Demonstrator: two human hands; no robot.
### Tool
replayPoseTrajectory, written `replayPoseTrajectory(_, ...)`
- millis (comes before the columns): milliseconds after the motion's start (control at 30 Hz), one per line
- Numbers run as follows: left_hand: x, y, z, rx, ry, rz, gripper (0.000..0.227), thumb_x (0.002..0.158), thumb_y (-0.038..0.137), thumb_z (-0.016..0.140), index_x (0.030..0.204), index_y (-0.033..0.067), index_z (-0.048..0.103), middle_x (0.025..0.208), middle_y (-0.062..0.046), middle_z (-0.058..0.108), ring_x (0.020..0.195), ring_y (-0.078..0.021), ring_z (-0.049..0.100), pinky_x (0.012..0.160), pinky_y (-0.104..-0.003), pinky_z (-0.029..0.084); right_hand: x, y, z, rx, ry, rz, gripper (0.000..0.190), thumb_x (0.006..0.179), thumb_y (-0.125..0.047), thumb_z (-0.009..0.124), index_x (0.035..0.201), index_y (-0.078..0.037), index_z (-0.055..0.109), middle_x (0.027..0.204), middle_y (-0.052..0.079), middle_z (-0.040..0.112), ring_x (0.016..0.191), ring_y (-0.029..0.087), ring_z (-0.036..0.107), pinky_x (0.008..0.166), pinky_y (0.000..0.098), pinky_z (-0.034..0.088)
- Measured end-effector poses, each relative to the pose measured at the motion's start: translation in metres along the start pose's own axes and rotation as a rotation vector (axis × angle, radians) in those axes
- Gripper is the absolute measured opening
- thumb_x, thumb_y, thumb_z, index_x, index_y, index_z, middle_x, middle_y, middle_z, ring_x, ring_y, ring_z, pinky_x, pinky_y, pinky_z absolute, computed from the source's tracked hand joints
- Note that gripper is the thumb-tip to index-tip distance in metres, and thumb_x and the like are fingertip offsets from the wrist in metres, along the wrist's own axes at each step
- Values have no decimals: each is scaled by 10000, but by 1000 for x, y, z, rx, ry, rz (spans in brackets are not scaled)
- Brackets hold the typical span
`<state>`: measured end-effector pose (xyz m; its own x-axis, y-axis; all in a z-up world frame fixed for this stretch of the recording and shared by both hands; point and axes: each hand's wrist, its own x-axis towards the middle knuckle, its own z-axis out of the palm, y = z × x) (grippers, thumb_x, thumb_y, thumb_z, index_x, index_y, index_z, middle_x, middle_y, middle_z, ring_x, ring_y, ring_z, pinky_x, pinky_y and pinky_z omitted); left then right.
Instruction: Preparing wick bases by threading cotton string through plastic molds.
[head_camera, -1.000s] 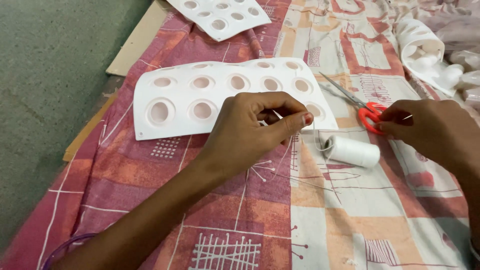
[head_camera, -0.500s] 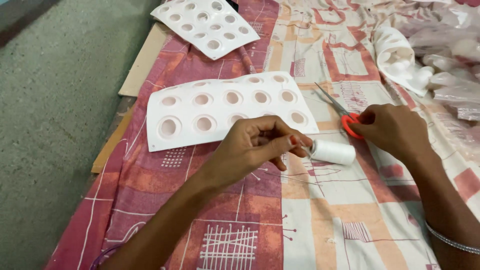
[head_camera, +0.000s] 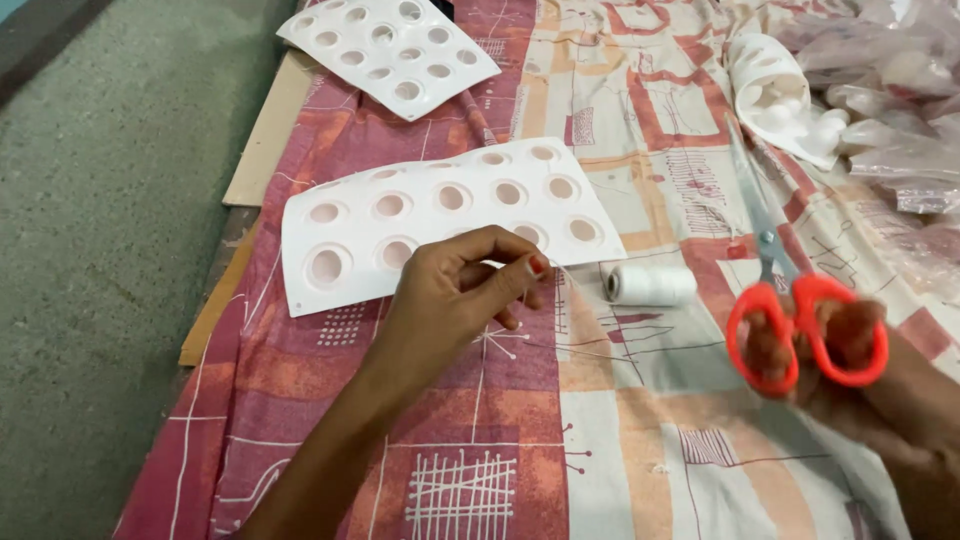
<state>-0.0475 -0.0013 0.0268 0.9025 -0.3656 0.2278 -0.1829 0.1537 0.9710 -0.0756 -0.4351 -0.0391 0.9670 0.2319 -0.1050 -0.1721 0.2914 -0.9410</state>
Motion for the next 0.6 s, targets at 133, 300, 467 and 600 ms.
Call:
replayPoseTrajectory(133,-15,20,7,137,88,-148,226,942,205,668,1055,44,781,884,-36,791,712,-85,714,622,-245,586,-50,43,20,-65,254,320,580,966,-382,675,1318,70,589,1122,196,683,949,292,677,766,415,581)
replayPoseTrajectory(300,-30,22,9,254,209,-224,216,920,201,697,1002,35,808,791,-49,791,672,-75,706,610,-236,572,-36,1,136,-105,137,314,617,954,-382,703,1437,-59,494,1297,172,688,1116,318,690,819,438,570)
replayPoseTrajectory(467,-42,23,8,205,292,-183,197,911,167,698,1002,17,788,804,-34,787,678,-78,686,627,-236,577,-24,-80,266,-98,86,310,615,942,-425,695,1381,-29,528,1207,170,702,1036,292,684,761,401,547)
replayPoseTrajectory(600,-47,33,13,351,343,-119,183,888,143,703,998,29,795,783,-45,792,671,-85,707,612,-246,594,-22,-103,302,-94,48,299,623,932,-460,688,1336,-5,555,1135,169,713,972,271,679,715,372,529)
